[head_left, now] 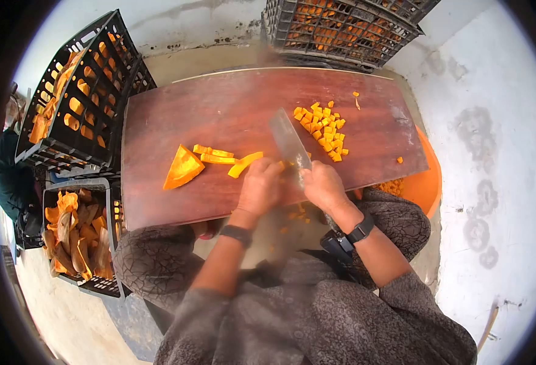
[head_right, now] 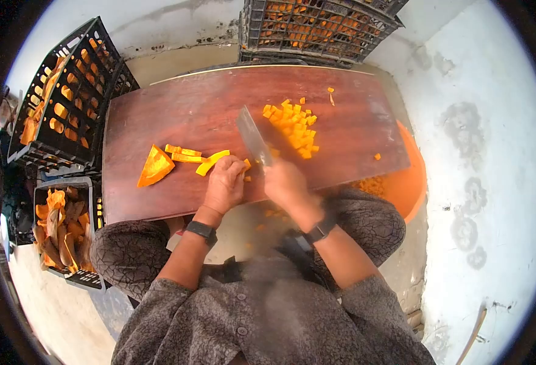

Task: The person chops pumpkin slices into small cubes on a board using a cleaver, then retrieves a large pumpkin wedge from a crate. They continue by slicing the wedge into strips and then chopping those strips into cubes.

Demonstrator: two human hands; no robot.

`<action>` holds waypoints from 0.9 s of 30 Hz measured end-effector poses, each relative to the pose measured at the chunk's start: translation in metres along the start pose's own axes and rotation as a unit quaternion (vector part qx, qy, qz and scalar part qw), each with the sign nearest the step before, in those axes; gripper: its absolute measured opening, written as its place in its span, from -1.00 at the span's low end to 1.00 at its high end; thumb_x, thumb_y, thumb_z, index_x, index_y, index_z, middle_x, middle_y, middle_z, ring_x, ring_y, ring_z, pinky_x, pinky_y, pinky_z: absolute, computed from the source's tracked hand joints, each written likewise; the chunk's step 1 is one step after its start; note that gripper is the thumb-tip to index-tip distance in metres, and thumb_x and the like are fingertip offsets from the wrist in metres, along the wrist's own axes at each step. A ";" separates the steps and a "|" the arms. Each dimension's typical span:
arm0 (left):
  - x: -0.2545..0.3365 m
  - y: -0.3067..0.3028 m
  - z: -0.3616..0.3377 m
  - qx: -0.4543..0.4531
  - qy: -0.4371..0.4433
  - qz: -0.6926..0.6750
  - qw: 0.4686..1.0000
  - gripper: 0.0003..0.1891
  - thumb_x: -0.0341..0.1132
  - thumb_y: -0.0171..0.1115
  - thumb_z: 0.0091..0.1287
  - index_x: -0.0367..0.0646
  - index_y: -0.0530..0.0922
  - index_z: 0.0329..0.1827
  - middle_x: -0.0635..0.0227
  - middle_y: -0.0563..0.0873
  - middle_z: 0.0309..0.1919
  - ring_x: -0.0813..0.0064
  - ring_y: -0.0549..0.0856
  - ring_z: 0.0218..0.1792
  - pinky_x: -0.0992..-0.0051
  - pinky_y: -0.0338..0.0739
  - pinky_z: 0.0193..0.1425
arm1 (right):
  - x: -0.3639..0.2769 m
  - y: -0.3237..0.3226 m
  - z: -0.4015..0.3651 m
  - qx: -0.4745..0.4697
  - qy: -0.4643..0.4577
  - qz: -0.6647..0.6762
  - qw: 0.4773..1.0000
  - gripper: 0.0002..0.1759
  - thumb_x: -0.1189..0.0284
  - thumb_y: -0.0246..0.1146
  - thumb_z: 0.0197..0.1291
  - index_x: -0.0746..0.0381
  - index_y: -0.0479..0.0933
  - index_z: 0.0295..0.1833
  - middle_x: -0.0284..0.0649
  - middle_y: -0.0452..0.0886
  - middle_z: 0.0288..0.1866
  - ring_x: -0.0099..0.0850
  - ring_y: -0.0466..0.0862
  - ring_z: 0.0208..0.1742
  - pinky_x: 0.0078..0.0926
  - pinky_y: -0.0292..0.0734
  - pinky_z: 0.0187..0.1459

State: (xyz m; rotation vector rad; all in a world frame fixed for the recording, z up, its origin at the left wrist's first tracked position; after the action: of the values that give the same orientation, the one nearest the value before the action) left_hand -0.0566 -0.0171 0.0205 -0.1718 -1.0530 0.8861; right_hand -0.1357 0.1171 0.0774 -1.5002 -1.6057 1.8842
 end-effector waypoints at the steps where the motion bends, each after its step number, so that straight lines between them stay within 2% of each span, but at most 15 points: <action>1: -0.001 0.001 -0.002 -0.018 -0.013 0.011 1.000 -0.73 -0.52 0.30 0.04 -0.20 0.63 -0.15 0.12 0.63 -0.15 0.03 0.61 -0.10 0.18 0.57 0.01 | -0.002 -0.004 -0.005 0.010 0.012 -0.005 1.000 -0.67 0.30 0.18 0.30 0.43 0.55 -0.22 0.26 0.62 -0.29 0.24 0.61 -0.13 0.07 0.49 -0.09; 2: -0.002 0.001 -0.004 -0.020 -0.014 0.010 1.000 -0.73 -0.52 0.30 0.04 -0.20 0.63 -0.15 0.12 0.63 -0.15 0.03 0.61 -0.10 0.18 0.57 0.01 | -0.006 -0.009 -0.011 0.019 0.026 -0.010 0.999 -0.65 0.29 0.18 0.31 0.43 0.53 -0.22 0.26 0.62 -0.30 0.25 0.60 -0.15 0.08 0.48 -0.10; 4: -0.002 0.004 -0.003 -0.024 -0.002 0.033 0.999 -0.80 -0.57 0.24 0.16 -0.22 0.60 -0.16 0.11 0.64 -0.15 0.03 0.64 -0.08 0.20 0.58 0.02 | -0.014 -0.015 -0.019 0.013 0.030 -0.014 0.999 -0.66 0.29 0.18 0.31 0.43 0.52 -0.21 0.26 0.62 -0.31 0.25 0.61 -0.15 0.08 0.49 -0.11; 7: 0.001 0.001 -0.001 0.004 0.001 0.033 0.999 -0.82 -0.58 0.24 0.15 -0.22 0.60 -0.19 0.12 0.63 -0.15 0.05 0.63 -0.10 0.21 0.59 0.03 | -0.018 -0.017 -0.027 -0.001 0.027 -0.027 0.999 -0.67 0.30 0.18 0.31 0.42 0.51 -0.19 0.25 0.62 -0.32 0.24 0.61 -0.17 0.09 0.50 -0.10; 14: -0.001 0.005 -0.003 0.000 0.004 0.048 0.999 -0.84 -0.59 0.22 0.11 -0.23 0.59 -0.24 0.13 0.64 -0.14 0.05 0.63 -0.09 0.20 0.58 0.05 | -0.022 -0.011 -0.036 -0.051 0.035 -0.054 0.997 -0.69 0.33 0.18 0.30 0.43 0.52 -0.18 0.25 0.63 -0.32 0.22 0.64 -0.20 0.07 0.52 -0.11; 24: -0.001 0.005 -0.002 -0.006 -0.004 0.058 0.998 -0.86 -0.58 0.19 0.10 -0.21 0.57 -0.29 0.15 0.63 -0.20 0.07 0.62 -0.14 0.23 0.58 -0.01 | -0.034 -0.001 -0.025 -0.070 0.042 -0.070 0.994 -0.72 0.37 0.17 0.30 0.43 0.56 -0.20 0.23 0.64 -0.29 0.19 0.65 -0.16 0.06 0.52 -0.09; 26: -0.001 0.007 -0.002 -0.013 -0.004 0.053 0.999 -0.87 -0.57 0.20 0.10 -0.20 0.57 -0.29 0.15 0.63 -0.20 0.07 0.62 -0.16 0.23 0.58 -0.02 | -0.030 0.012 -0.018 -0.052 0.049 -0.078 0.994 -0.80 0.40 0.17 0.19 0.33 0.60 -0.26 0.13 0.68 -0.28 0.10 0.68 -0.16 -0.01 0.57 -0.11; 27: 0.000 0.008 -0.002 -0.012 -0.005 0.050 0.999 -0.85 -0.54 0.24 0.04 -0.18 0.55 -0.31 0.16 0.61 -0.23 0.07 0.60 -0.17 0.22 0.57 -0.04 | -0.030 0.018 -0.014 -0.051 0.049 -0.078 0.994 -0.80 0.40 0.17 0.19 0.33 0.60 -0.26 0.13 0.68 -0.28 0.10 0.68 -0.16 -0.01 0.57 -0.11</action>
State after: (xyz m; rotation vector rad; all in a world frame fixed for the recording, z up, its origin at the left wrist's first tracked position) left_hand -0.0591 -0.0114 0.0154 -0.2418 -1.0715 0.9669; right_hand -0.1045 0.0973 0.0803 -1.4370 -1.7413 1.6435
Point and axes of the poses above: each hand's wrist, its own z-axis towards the middle knuckle, its own y-axis out of the palm, x = y × z, the point moved 4 cm from there along z, towards the middle knuckle
